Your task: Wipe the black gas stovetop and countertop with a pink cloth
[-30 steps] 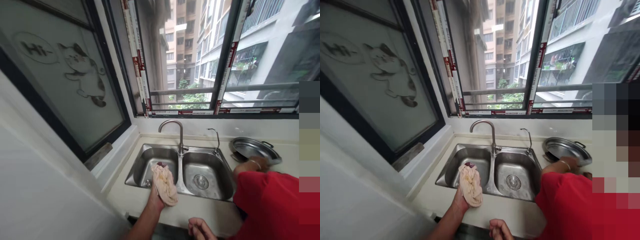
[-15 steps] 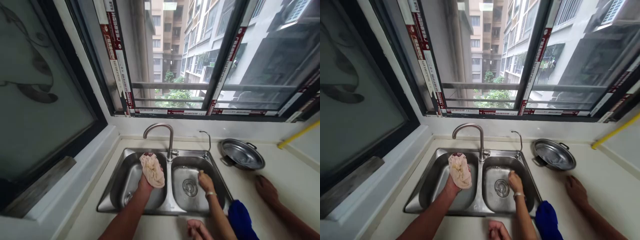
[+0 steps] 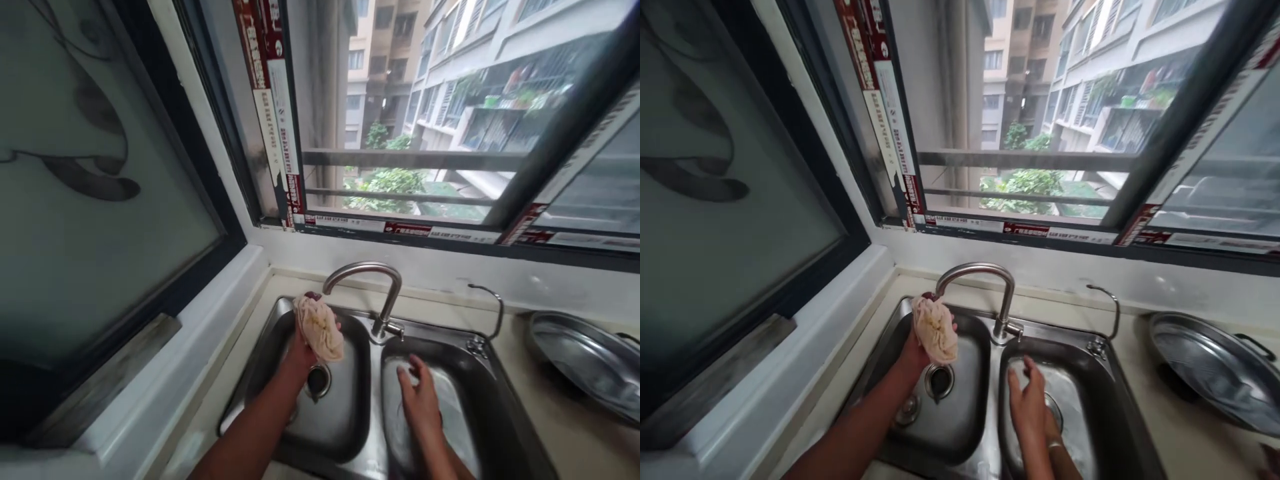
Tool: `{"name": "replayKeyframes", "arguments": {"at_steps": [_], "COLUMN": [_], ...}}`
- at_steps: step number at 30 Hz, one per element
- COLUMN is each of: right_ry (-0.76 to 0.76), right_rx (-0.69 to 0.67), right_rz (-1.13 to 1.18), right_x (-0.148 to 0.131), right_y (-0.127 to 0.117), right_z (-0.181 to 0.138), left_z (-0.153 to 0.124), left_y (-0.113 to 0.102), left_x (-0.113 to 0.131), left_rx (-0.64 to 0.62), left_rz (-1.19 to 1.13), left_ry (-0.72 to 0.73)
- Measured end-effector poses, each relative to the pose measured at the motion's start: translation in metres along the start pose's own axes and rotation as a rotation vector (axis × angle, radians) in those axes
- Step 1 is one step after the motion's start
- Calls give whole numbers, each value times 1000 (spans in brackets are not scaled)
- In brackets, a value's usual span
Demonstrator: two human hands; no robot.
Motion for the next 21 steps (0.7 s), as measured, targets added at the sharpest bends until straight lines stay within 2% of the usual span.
{"name": "replayKeyframes", "arguments": {"at_steps": [3, 6, 9, 11, 14, 17, 19, 21], "right_ry": [27, 11, -60, -123, -190, -196, -199, -230], "right_rx": [42, -16, -100, -108, -85, -75, -98, -131], "right_rz": [-91, -192, -225, -258, -327, -400, -449, -480], "right_x": [20, 38, 44, 42, 38, 38, 40, 41], "right_y": [18, 35, 51, 57, 61, 63, 58, 42], "right_z": [41, 72, 90, 96, 99, 100, 103, 110], "left_z": [-3, -13, -24, -31, -42, -50, -51, -47], "left_y": [-9, -12, -13, -12, -12, -12, -13, -14], "left_x": [13, 12, 10, 10, 11, 10, 7, 2], "left_rx": [44, 89, 134, 164, 197, 209, 206, 199], "left_rz": [0, -15, -33, -41, -46, -50, -51, -51], "left_ry": [9, 23, 47, 60, 66, 66, 54, 35]}}
Point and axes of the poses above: each hand's wrist, its own z-axis towards the middle knuckle, its own y-axis out of the palm, x = y × z, the point moved 8 cm from there along z, towards the middle knuckle, and after that the axes turned 7 degrees about z, right-handed, at the moved point
